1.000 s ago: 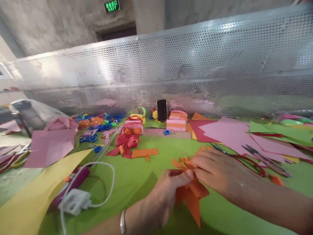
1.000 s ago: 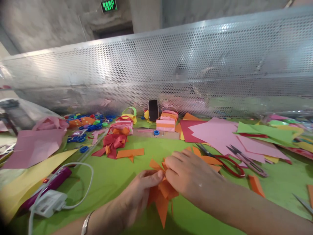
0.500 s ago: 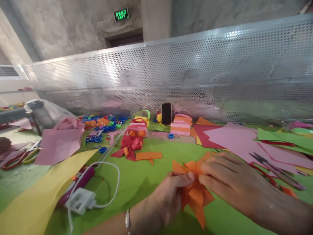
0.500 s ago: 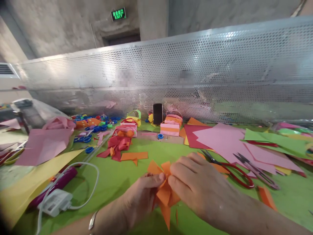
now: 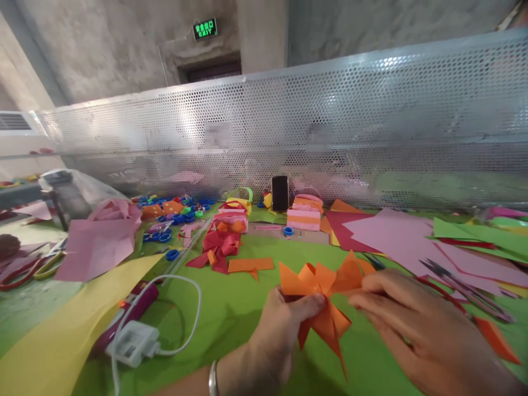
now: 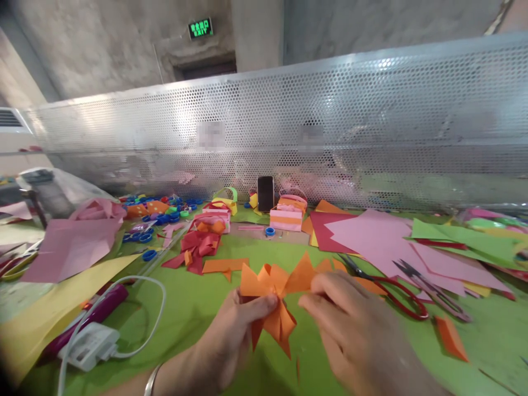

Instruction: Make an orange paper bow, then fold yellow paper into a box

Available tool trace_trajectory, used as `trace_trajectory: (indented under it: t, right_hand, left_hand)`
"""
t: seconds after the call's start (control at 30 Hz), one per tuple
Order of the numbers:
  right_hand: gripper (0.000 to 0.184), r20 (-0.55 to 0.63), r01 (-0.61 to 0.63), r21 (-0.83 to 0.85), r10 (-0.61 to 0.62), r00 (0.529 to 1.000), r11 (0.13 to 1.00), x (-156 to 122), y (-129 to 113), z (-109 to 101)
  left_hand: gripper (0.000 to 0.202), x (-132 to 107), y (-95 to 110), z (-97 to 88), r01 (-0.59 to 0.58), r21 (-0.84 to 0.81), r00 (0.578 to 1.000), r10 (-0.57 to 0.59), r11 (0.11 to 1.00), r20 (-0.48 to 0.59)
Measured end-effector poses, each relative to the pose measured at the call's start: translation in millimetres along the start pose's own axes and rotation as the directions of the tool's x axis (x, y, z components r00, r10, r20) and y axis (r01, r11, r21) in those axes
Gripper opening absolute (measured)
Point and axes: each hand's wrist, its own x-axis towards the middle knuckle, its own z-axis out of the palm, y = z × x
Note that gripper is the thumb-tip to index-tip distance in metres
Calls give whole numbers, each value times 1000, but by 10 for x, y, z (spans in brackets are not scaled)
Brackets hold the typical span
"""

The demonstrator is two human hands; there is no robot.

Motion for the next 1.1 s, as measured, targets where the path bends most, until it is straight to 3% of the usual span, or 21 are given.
trace_trajectory:
  t: [0.07,0.1,0.17,0.23,0.27,0.5,0.83,1.1]
  right_hand:
    - [26,186,-287,233,247,951,929,-45,-5,40]
    - [26,293,-448,336,361,886,828,-57,-20,62]
    - [32,438,-681,489,522,732,545,-64,-67,113]
    - [34,470,-743,589,613,635,318,-62,-119,163]
    - [33,460,-739,623,643,613,259,-63,-141,184]
    - [28,549,-773,628,656,518,84,-85,-214,214]
    - [19,560,-751,660,651,513,24,-76,-263,197]
    - [19,466,-683,708,609,642,178,-66,-265,154]
  left_hand:
    - [39,0,-8,-9,-21,57,999,23,998,-41]
    - [41,4,-17,-18,-35,92,998,39,995,-46]
    - [43,23,-44,-45,-65,171,997,70,983,-24]
    - [45,57,-87,-82,-101,226,995,100,969,17]
    - [45,76,-113,-102,-116,239,993,110,964,38]
    - [45,126,-206,-155,-120,240,992,106,963,72]
    - [41,-40,-36,-13,-2,214,999,-8,977,47]
    - [42,-73,16,-27,43,115,961,-73,992,267]
